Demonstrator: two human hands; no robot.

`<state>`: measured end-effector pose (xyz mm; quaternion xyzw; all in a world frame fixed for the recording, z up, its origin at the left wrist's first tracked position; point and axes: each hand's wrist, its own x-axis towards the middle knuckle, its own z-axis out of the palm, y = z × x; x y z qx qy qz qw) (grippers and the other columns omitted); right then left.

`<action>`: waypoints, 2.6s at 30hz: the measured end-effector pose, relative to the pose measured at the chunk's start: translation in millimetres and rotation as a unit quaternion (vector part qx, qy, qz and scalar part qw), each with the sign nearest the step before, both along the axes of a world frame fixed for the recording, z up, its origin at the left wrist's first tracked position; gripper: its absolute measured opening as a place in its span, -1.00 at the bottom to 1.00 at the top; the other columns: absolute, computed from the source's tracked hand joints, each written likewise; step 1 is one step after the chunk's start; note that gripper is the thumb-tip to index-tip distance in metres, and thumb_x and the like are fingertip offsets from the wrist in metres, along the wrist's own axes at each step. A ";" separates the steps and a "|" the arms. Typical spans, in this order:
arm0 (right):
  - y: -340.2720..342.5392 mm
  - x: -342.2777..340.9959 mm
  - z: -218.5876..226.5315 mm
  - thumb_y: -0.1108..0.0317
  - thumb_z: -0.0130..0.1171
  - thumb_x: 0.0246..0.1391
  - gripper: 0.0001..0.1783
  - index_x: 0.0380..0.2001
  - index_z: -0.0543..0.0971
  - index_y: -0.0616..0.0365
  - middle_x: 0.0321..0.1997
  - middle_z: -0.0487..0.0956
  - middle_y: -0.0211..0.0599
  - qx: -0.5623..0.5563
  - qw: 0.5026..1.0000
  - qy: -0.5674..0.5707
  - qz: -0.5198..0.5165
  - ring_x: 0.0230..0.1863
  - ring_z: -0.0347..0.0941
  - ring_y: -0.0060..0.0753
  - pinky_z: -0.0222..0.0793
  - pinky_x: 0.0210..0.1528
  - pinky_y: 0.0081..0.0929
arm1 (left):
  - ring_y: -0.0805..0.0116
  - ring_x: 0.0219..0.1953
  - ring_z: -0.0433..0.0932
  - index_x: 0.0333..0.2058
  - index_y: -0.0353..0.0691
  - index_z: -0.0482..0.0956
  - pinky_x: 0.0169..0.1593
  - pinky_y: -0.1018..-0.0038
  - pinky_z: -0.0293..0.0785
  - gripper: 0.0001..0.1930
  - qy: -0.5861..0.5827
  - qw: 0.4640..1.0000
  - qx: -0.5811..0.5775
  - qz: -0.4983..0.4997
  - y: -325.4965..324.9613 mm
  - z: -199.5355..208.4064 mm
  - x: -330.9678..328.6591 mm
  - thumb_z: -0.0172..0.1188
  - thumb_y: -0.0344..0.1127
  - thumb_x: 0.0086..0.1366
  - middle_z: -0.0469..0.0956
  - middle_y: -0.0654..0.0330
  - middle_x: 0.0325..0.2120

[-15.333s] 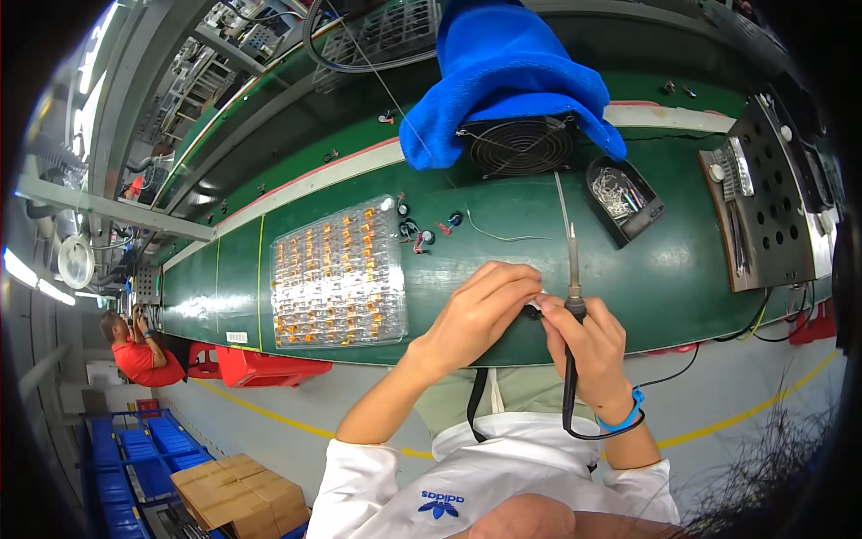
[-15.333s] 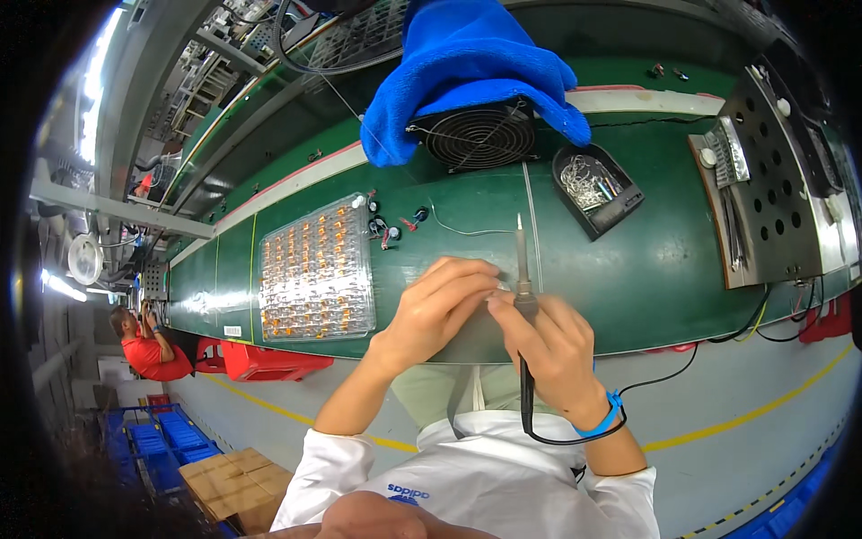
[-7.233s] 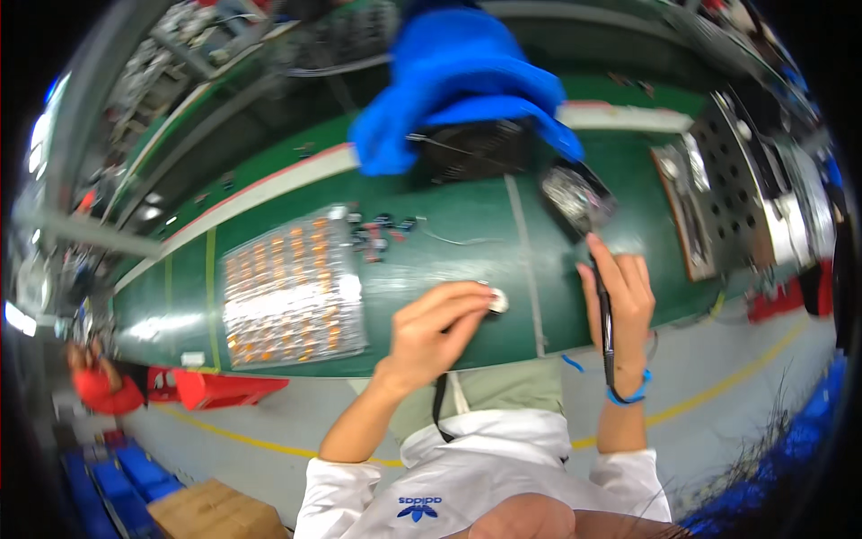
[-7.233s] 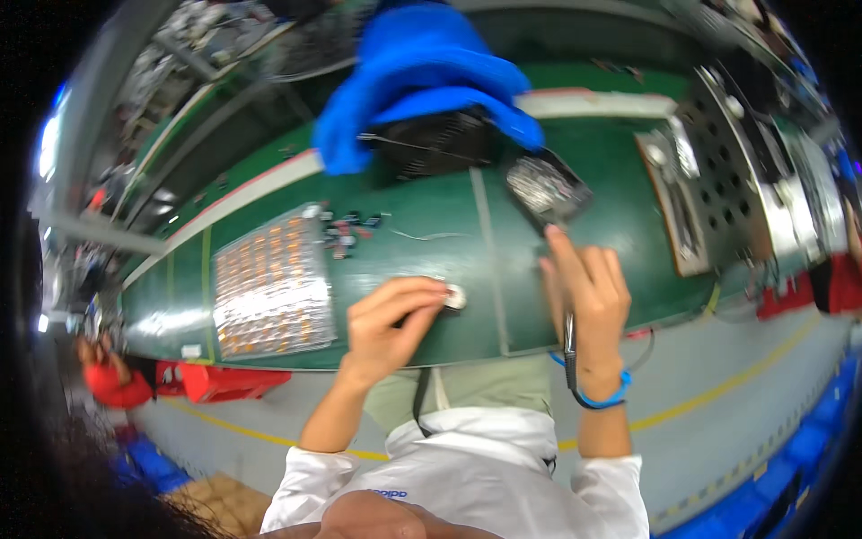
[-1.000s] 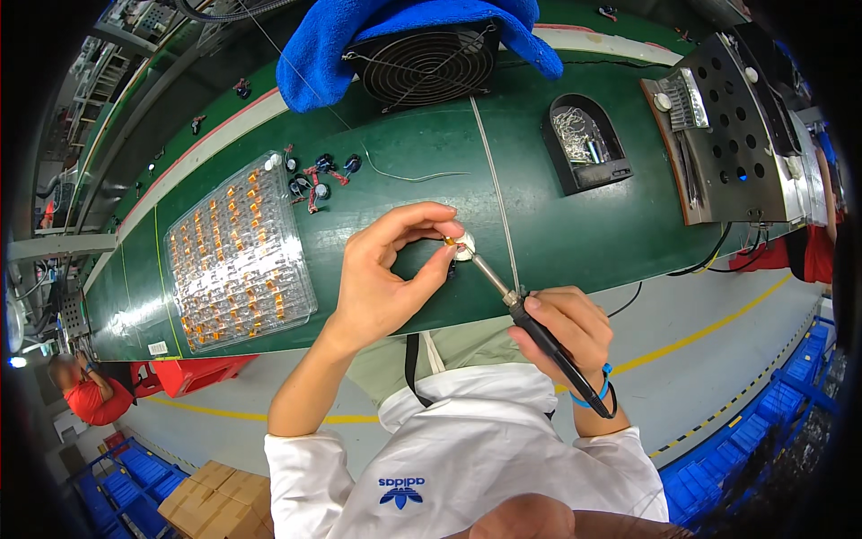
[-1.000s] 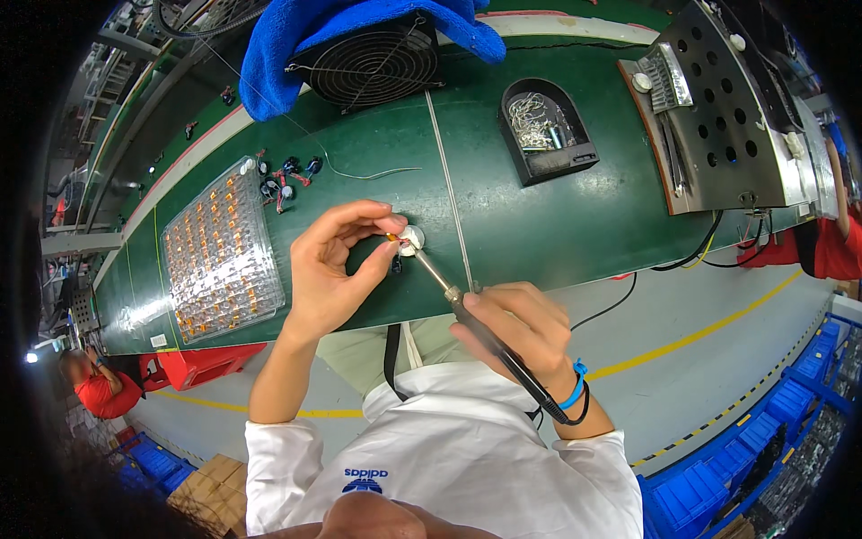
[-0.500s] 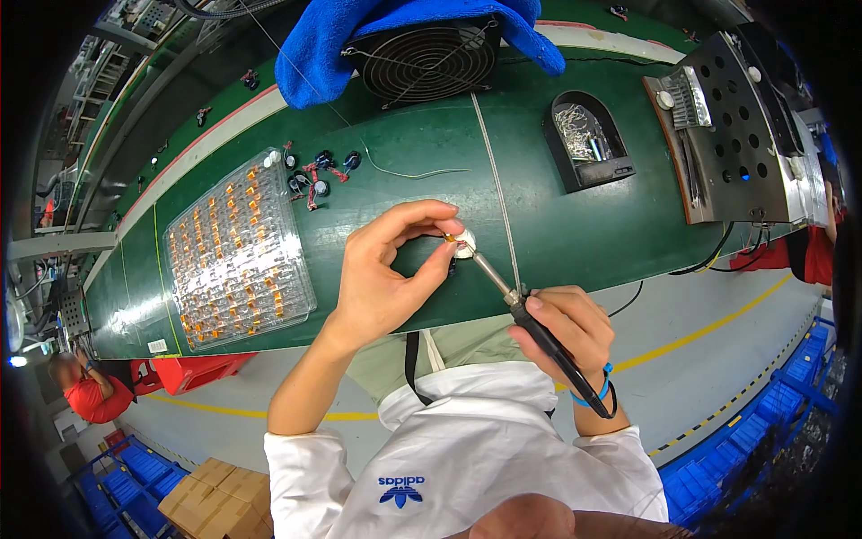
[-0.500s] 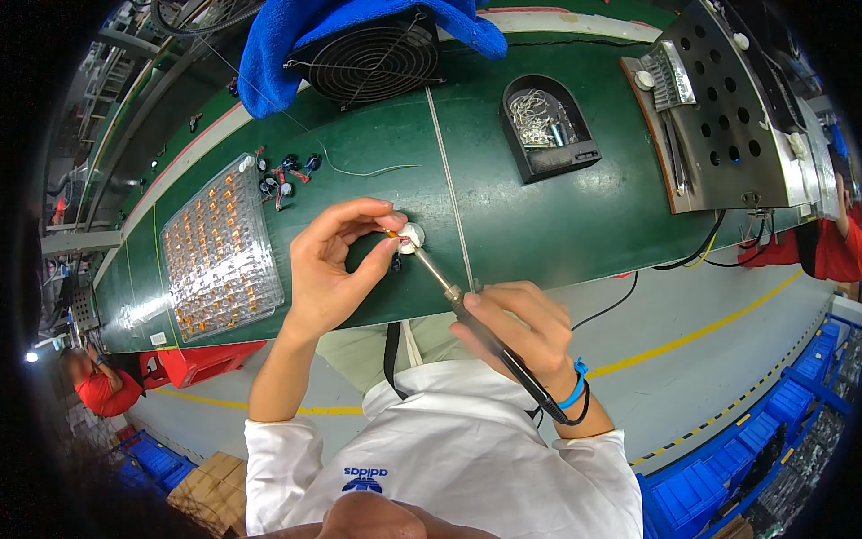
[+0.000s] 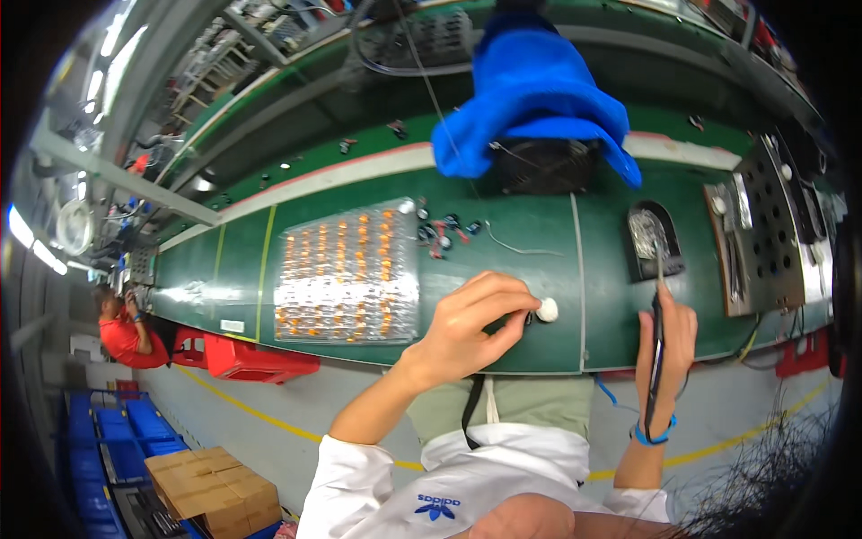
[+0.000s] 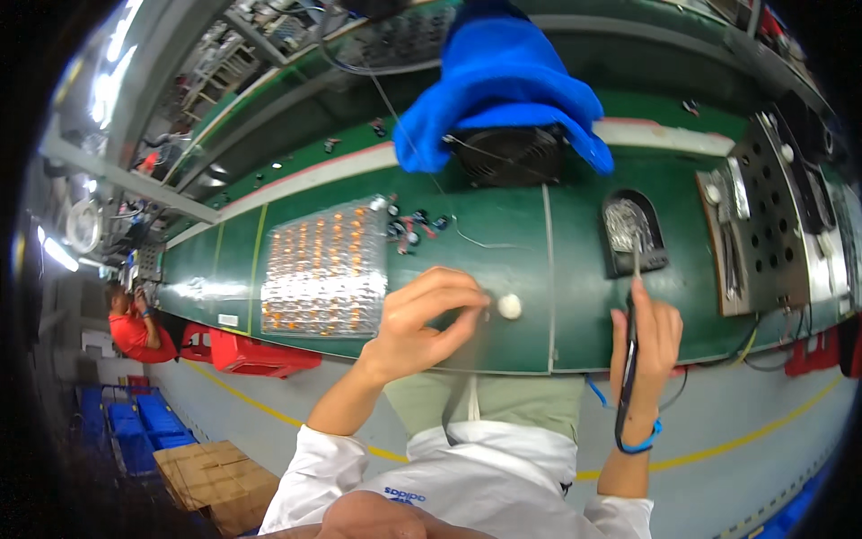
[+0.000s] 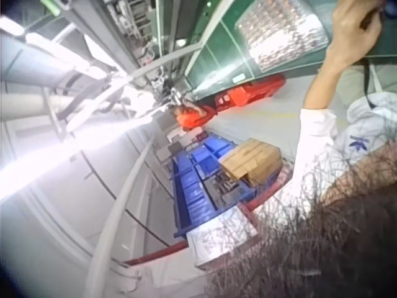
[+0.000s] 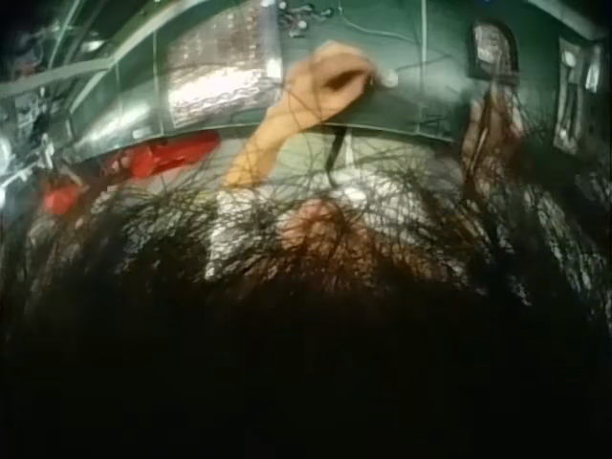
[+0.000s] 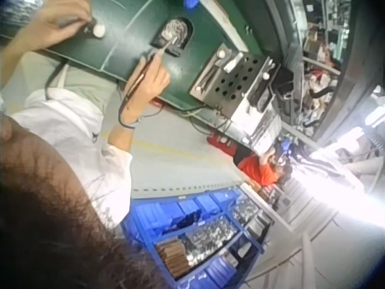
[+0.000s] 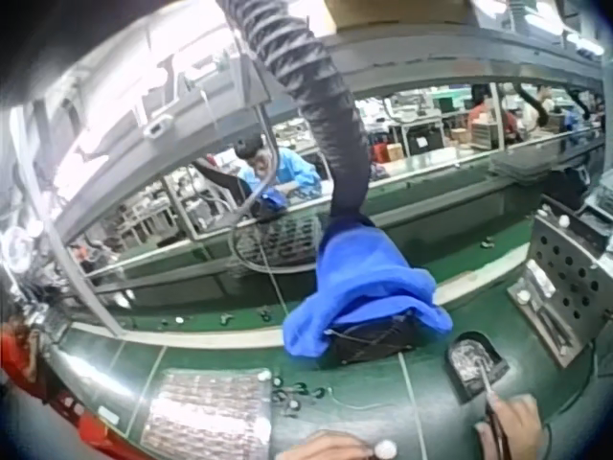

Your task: Soldering small wires or components onto circular electronic bases at a production station.

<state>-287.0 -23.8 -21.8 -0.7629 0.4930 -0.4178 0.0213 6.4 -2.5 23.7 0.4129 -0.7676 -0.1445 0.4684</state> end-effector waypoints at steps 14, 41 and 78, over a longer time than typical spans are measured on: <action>-3.4 60.1 -11.8 0.67 0.23 0.17 -0.45 0.25 0.48 0.35 -0.37 0.63 -0.08 -0.069 0.958 -0.200 0.196 -0.45 0.48 -0.18 0.45 -0.38 -0.32 | 0.14 -0.08 0.73 -0.04 -0.31 0.70 0.04 0.31 0.63 -0.67 -0.194 0.915 0.021 0.353 -179.9 -16.5 254.6 0.30 -0.54 0.19 0.73 0.00 -0.14; -0.2 53.1 -7.9 0.67 0.27 0.08 -0.49 0.14 0.53 0.38 -0.41 0.63 -0.11 -0.072 0.970 -0.173 0.152 -0.48 0.54 -0.13 0.49 -0.39 -0.28 | 0.48 -0.34 0.62 -0.30 -0.34 0.69 -0.15 0.46 0.58 -0.82 -0.100 0.963 0.207 0.139 -135.8 5.4 146.2 0.40 -0.42 0.11 0.68 0.21 -0.43; 12.2 72.9 -1.3 0.72 0.18 0.18 -0.72 -0.06 0.50 0.25 0.00 0.73 0.07 0.008 0.960 -0.163 0.229 -0.20 0.66 -0.05 0.59 -0.17 -0.33 | 0.35 -0.07 0.63 -0.16 -0.47 0.68 -0.01 0.47 0.66 -0.77 0.227 0.945 0.234 0.010 10.7 -35.3 -10.3 0.40 -0.70 0.19 0.55 0.05 -0.04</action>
